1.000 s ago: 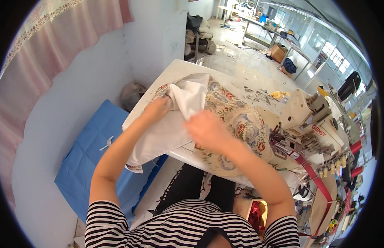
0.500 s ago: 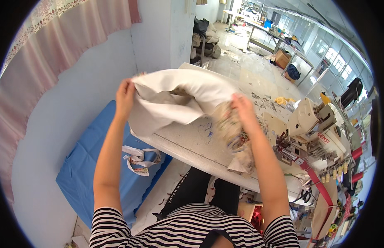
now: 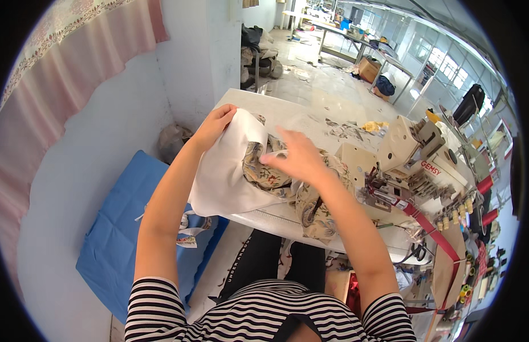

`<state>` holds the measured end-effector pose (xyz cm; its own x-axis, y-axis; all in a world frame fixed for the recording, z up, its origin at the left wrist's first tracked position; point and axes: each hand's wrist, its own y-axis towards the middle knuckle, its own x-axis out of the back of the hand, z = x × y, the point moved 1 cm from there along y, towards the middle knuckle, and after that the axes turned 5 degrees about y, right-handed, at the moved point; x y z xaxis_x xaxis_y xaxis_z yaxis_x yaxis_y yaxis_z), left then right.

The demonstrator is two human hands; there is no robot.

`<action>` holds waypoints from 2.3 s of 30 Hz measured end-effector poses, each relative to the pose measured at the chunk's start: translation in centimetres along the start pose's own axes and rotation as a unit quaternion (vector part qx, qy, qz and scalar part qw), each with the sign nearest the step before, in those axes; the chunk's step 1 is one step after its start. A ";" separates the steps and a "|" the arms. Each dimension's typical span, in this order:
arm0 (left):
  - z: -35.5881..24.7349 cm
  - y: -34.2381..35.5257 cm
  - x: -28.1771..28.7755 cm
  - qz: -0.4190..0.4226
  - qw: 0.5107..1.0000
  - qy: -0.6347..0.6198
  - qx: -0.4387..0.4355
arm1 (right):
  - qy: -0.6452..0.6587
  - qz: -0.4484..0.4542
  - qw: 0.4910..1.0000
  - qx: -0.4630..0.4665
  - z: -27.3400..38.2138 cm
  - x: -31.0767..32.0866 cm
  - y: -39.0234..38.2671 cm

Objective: The person aligns a floral fabric piece with a white lining and a red ribbon trim at a GEMSY overlock sewing machine. They feed the layered fabric through the machine to stitch the edges, then use scissors to cut the thread and trim excess ribbon. The person repeats this process for multiple sections of the fabric.

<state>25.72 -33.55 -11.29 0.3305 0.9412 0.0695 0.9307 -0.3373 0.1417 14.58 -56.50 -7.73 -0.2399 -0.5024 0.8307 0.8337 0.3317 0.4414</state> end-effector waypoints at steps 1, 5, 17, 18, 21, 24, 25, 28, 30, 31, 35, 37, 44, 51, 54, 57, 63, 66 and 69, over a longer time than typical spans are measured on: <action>-0.3 0.1 -0.5 -0.013 0.999 0.042 -0.014 | -0.037 0.021 0.999 0.017 0.4 -0.4 -0.2; -1.1 -0.9 -0.9 -0.180 0.927 0.249 -0.217 | -0.133 0.134 0.981 -0.053 1.2 -0.8 0.0; 2.5 -7.7 -11.2 -0.246 0.726 0.615 -0.184 | -0.108 -0.147 0.981 -0.069 -2.3 7.1 -2.1; 2.6 -7.5 -10.5 -0.251 0.734 0.592 -0.221 | -0.122 -0.116 0.982 -0.083 -2.9 7.2 -3.1; 0.5 -6.2 -5.4 -0.225 0.749 0.568 -0.258 | -0.127 0.127 0.959 -0.219 -3.1 6.2 -6.2; -5.2 -1.5 -2.6 -0.229 0.658 0.639 -0.326 | -0.080 0.286 0.944 -0.147 -0.4 -0.8 -8.1; -7.0 0.8 -2.8 -0.228 0.621 0.645 -0.383 | 0.149 0.250 0.938 -0.188 0.7 -2.8 -7.3; -15.2 6.0 -7.3 -0.206 0.667 0.538 -0.473 | 0.365 -0.065 0.917 -0.145 0.0 -4.0 -3.1; -18.5 7.7 -11.6 -0.179 0.655 0.501 -0.537 | 0.500 -0.186 0.835 -0.137 -0.9 0.0 -2.8; -19.2 8.9 -12.3 -0.152 0.640 0.493 -0.569 | 0.585 -0.241 0.769 -0.094 -1.1 1.3 -3.9; -14.1 8.9 -20.9 -0.042 0.661 0.497 -0.561 | 0.782 -0.158 0.551 -0.244 -1.4 3.9 -14.2; -7.7 7.1 -27.1 -0.014 0.656 0.536 -0.532 | 0.791 -0.195 0.505 -0.284 -2.7 2.2 -20.3; -1.8 5.6 -33.0 0.051 0.689 0.555 -0.463 | 0.469 -0.191 0.803 -0.314 -6.8 2.6 -24.3; -4.1 -1.1 -29.8 0.080 0.814 0.391 -0.422 | 0.442 -0.264 0.786 -0.341 -8.3 1.9 -22.0; -3.2 -4.3 -28.5 0.148 0.852 0.339 -0.371 | 0.470 -0.291 0.768 -0.324 -8.1 2.5 -21.9; -1.0 -4.7 -29.3 0.174 0.845 0.341 -0.373 | 0.405 -0.303 0.803 -0.315 -8.1 1.9 -23.2; -2.3 -4.9 -29.7 0.181 0.830 0.371 -0.376 | 0.159 -0.345 0.873 -0.304 -7.8 12.3 -29.8; -2.3 -4.9 -29.4 0.177 0.826 0.380 -0.375 | -0.147 -0.379 0.829 -0.384 -10.0 20.9 -35.2; -2.6 -5.0 -29.6 0.182 0.829 0.371 -0.377 | -0.369 -0.282 0.784 -0.413 -13.1 28.4 -40.7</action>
<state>10.90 -59.77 -11.44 0.1197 0.5986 0.7921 0.3359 -0.7752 0.5351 -19.65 -94.66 -6.57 -0.6538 0.3155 0.6877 0.4563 -0.5607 0.6910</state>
